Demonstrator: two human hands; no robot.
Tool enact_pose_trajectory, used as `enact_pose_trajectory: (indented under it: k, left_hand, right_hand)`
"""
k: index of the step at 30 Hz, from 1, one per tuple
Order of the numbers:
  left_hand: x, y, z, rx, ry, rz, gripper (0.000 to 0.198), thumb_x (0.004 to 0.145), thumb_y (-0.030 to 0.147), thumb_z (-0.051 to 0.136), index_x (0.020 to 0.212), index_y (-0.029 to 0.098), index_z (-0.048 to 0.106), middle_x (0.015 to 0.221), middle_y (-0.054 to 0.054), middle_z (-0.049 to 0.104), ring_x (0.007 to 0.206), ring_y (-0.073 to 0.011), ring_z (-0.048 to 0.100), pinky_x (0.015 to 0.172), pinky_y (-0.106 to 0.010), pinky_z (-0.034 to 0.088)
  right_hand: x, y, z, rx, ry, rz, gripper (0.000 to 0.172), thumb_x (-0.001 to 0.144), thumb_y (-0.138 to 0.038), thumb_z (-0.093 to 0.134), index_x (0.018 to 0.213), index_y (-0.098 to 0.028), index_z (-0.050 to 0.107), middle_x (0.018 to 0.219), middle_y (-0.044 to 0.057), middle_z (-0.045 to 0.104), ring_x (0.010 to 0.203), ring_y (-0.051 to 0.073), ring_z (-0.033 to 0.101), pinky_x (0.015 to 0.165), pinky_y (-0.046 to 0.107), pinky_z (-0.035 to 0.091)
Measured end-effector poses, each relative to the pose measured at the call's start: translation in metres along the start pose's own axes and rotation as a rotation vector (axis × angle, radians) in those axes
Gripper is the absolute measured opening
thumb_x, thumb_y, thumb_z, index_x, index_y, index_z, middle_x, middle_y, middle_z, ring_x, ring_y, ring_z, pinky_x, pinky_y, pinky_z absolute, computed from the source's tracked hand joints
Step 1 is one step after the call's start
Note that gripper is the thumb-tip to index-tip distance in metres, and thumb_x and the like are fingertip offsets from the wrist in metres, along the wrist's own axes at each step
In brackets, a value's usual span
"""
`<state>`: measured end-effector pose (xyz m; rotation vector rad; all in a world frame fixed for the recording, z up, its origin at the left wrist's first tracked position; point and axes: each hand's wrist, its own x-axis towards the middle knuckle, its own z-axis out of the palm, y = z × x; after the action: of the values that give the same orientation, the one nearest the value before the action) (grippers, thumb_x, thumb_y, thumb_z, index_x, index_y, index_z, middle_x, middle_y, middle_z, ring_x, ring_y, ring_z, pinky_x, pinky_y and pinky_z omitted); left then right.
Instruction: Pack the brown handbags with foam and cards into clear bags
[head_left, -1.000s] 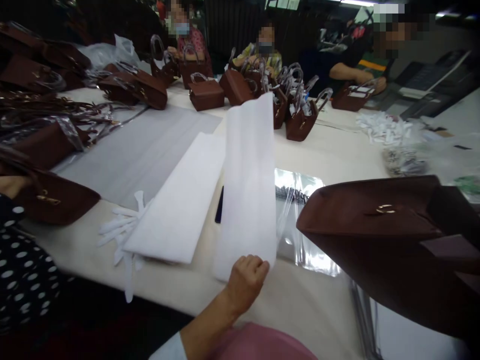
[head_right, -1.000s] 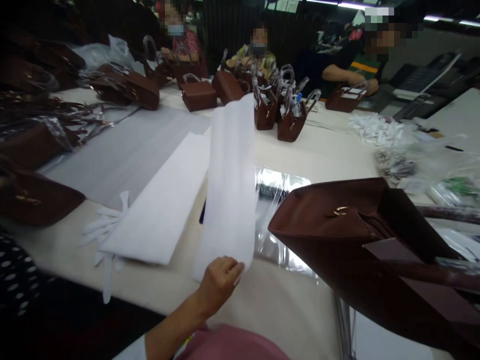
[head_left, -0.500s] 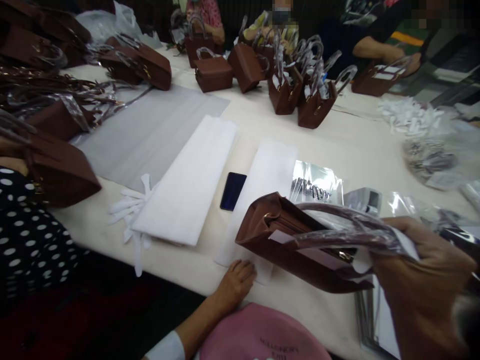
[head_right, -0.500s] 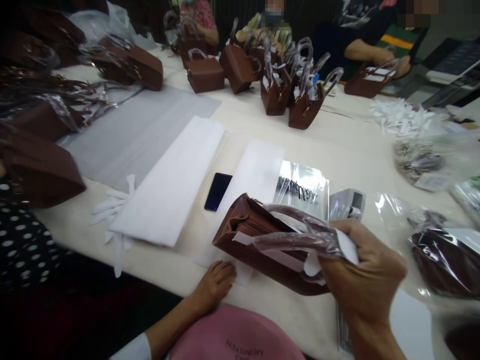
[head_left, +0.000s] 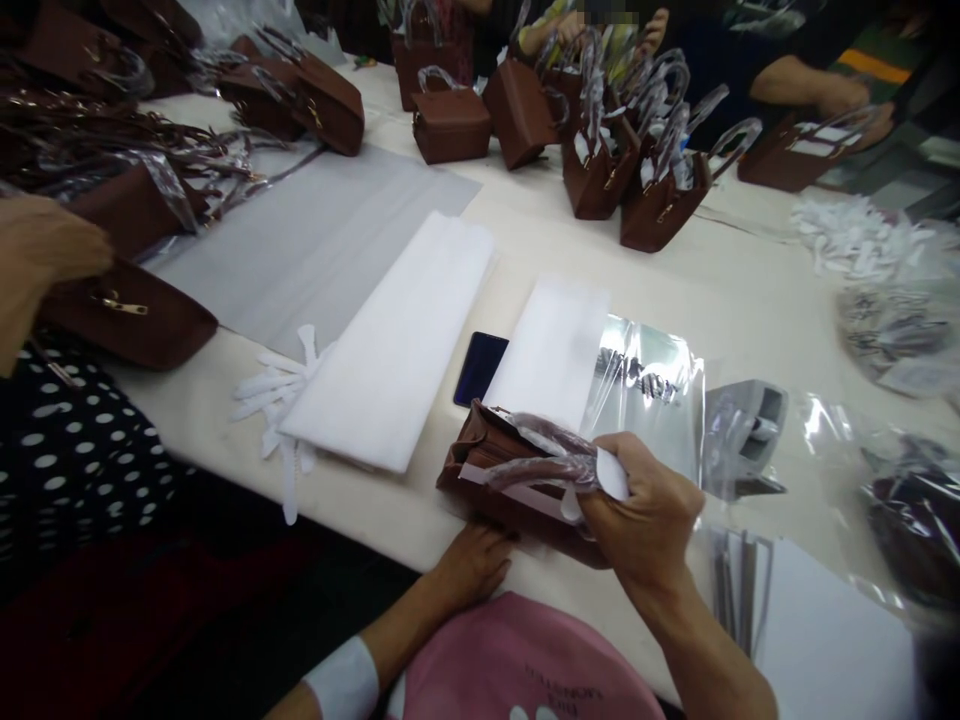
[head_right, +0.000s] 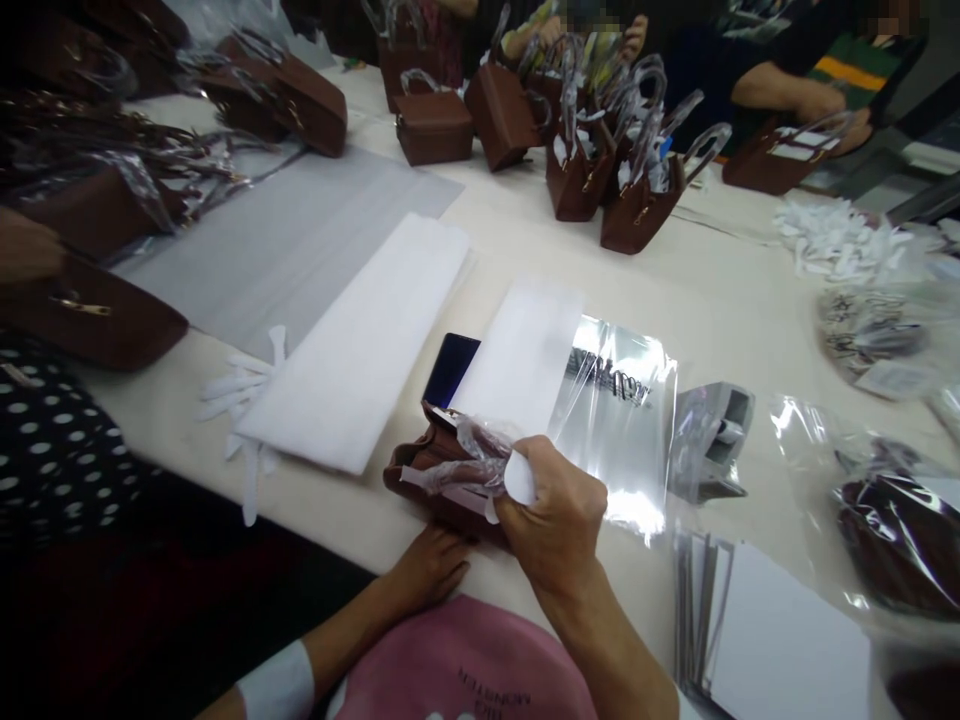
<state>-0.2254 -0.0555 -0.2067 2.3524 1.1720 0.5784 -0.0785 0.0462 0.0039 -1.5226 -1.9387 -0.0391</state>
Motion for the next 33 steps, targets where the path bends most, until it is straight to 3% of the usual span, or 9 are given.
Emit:
enact_pose_trajectory:
  k: [13, 16, 19, 21, 23, 24, 27, 30, 33]
  left_hand:
    - [-0.005, 0.000, 0.000, -0.105, 0.021, -0.064, 0.028, 0.081, 0.023, 0.049, 0.107, 0.016, 0.057, 0.106, -0.009, 0.060, 0.099, -0.0213, 0.053, 0.090, -0.039, 0.042]
    - [-0.005, 0.001, -0.005, -0.131, 0.041, -0.070, 0.029, 0.081, 0.022, 0.048, 0.108, 0.016, 0.057, 0.105, -0.009, 0.060, 0.097, -0.0207, 0.054, 0.087, -0.038, 0.044]
    - [-0.007, 0.003, -0.016, -0.150, 0.072, -0.074, 0.029, 0.082, 0.024, 0.048, 0.108, 0.017, 0.057, 0.107, -0.009, 0.060, 0.099, -0.0215, 0.053, 0.088, -0.040, 0.044]
    - [-0.007, 0.005, -0.025, -0.168, 0.088, -0.080, 0.031, 0.082, 0.026, 0.048, 0.111, 0.017, 0.057, 0.108, -0.009, 0.060, 0.102, -0.0217, 0.052, 0.090, -0.040, 0.044]
    - [-0.007, 0.009, -0.033, -0.203, 0.089, -0.100, 0.034, 0.082, 0.027, 0.048, 0.114, 0.017, 0.055, 0.109, -0.009, 0.060, 0.103, -0.0213, 0.053, 0.091, -0.039, 0.044]
    - [-0.007, 0.010, -0.037, -0.220, 0.080, -0.113, 0.036, 0.081, 0.027, 0.049, 0.116, 0.017, 0.054, 0.110, -0.009, 0.059, 0.103, -0.0212, 0.053, 0.091, -0.038, 0.044]
    - [-0.009, 0.015, -0.045, -0.232, 0.075, -0.140, 0.039, 0.080, 0.026, 0.050, 0.118, 0.018, 0.051, 0.112, -0.008, 0.060, 0.102, -0.0208, 0.054, 0.090, -0.037, 0.046]
    - [-0.019, 0.017, -0.053, -0.200, 0.237, -0.126, 0.033, 0.080, 0.023, 0.050, 0.112, 0.020, 0.055, 0.101, -0.006, 0.065, 0.091, -0.0189, 0.060, 0.080, -0.031, 0.052]
    - [-0.033, 0.016, -0.073, -0.194, 0.516, -0.137, 0.026, 0.079, 0.025, 0.049, 0.102, 0.027, 0.060, 0.082, -0.002, 0.068, 0.073, -0.0173, 0.063, 0.062, -0.026, 0.055]
  right_hand:
    - [-0.009, -0.009, 0.005, 0.047, -0.080, -0.008, 0.014, 0.073, -0.031, 0.055, 0.067, -0.019, 0.056, 0.051, -0.003, 0.055, 0.046, 0.011, 0.053, 0.048, 0.021, 0.037]
    - [-0.001, -0.007, -0.010, 0.117, -0.304, 0.007, 0.012, 0.073, -0.029, 0.056, 0.081, -0.019, 0.059, 0.064, -0.001, 0.063, 0.055, 0.014, 0.059, 0.052, 0.022, 0.043]
    - [0.016, 0.014, -0.035, 0.311, -0.675, 0.021, 0.050, 0.066, -0.032, 0.068, 0.114, -0.025, 0.055, 0.103, 0.005, 0.064, 0.091, 0.022, 0.061, 0.075, 0.030, 0.049]
    - [0.032, 0.042, -0.039, 0.497, -0.787, 0.119, 0.067, 0.062, -0.037, 0.072, 0.124, -0.027, 0.049, 0.119, 0.008, 0.057, 0.107, 0.027, 0.054, 0.087, 0.037, 0.046]
    - [0.049, 0.079, -0.022, 0.698, -0.716, 0.368, 0.062, 0.068, -0.040, 0.068, 0.125, -0.027, 0.047, 0.118, 0.009, 0.057, 0.107, 0.026, 0.054, 0.087, 0.039, 0.047]
    - [0.056, 0.097, -0.004, 0.761, -0.564, 0.504, 0.055, 0.071, -0.041, 0.065, 0.121, -0.026, 0.050, 0.115, 0.009, 0.058, 0.105, 0.024, 0.055, 0.086, 0.039, 0.047]
    - [0.071, 0.147, 0.067, 0.831, -0.362, 1.032, 0.031, 0.076, -0.034, 0.062, 0.105, -0.024, 0.056, 0.110, 0.005, 0.059, 0.097, 0.017, 0.058, 0.080, 0.030, 0.050]
    - [0.077, 0.174, 0.127, 0.803, -0.347, 1.186, 0.021, 0.085, -0.030, 0.051, 0.101, -0.018, 0.055, 0.096, 0.007, 0.060, 0.081, 0.015, 0.060, 0.068, 0.030, 0.052]
    - [0.085, 0.185, 0.156, 0.859, -0.345, 1.153, 0.023, 0.088, -0.031, 0.049, 0.100, -0.013, 0.055, 0.089, 0.004, 0.060, 0.072, 0.012, 0.059, 0.064, 0.028, 0.051]
